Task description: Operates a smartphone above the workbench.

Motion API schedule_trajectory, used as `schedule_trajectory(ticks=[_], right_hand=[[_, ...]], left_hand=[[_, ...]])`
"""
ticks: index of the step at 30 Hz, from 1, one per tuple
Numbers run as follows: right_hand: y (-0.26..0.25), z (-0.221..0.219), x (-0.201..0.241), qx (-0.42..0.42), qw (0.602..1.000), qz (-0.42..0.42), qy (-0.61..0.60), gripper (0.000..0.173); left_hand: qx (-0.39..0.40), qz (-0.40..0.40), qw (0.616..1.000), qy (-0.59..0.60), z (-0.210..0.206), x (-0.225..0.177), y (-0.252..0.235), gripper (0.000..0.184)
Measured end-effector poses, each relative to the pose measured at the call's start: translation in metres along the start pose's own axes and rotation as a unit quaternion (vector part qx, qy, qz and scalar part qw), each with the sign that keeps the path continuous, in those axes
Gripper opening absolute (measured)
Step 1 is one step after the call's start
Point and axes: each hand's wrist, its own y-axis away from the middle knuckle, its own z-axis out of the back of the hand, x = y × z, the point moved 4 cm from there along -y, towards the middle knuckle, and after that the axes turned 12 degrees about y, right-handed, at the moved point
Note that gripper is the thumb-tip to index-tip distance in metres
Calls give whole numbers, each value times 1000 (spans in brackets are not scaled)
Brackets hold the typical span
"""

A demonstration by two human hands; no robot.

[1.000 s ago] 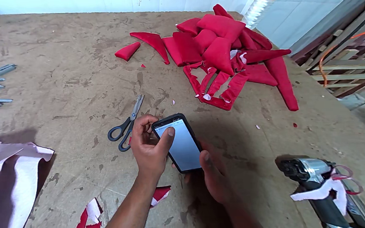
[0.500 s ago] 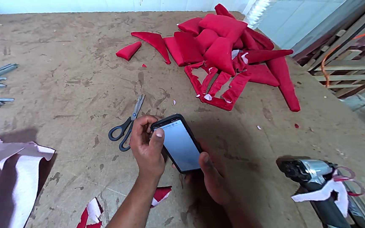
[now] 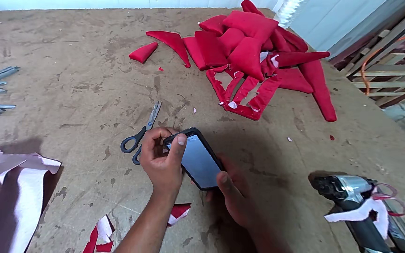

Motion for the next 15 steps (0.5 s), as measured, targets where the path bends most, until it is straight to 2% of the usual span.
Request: schedule_trajectory(ticks=[3,8,12,15], right_hand=[[1,1,0,-3,1000,-7,6,76],[2,4,-1,-31,998,7,-51,71],[3,7,-10,-45,988,-17,-147,72],[2,10,-9,-43,979,-37,-195,58]], left_hand=[[17,-10,1000,-5,-2,0,0,28],[75,35,997,-1,-10,2,9,56],[127,64,989,27,-11,4,11,58],[156,101,982,38,-12,6,11,67]])
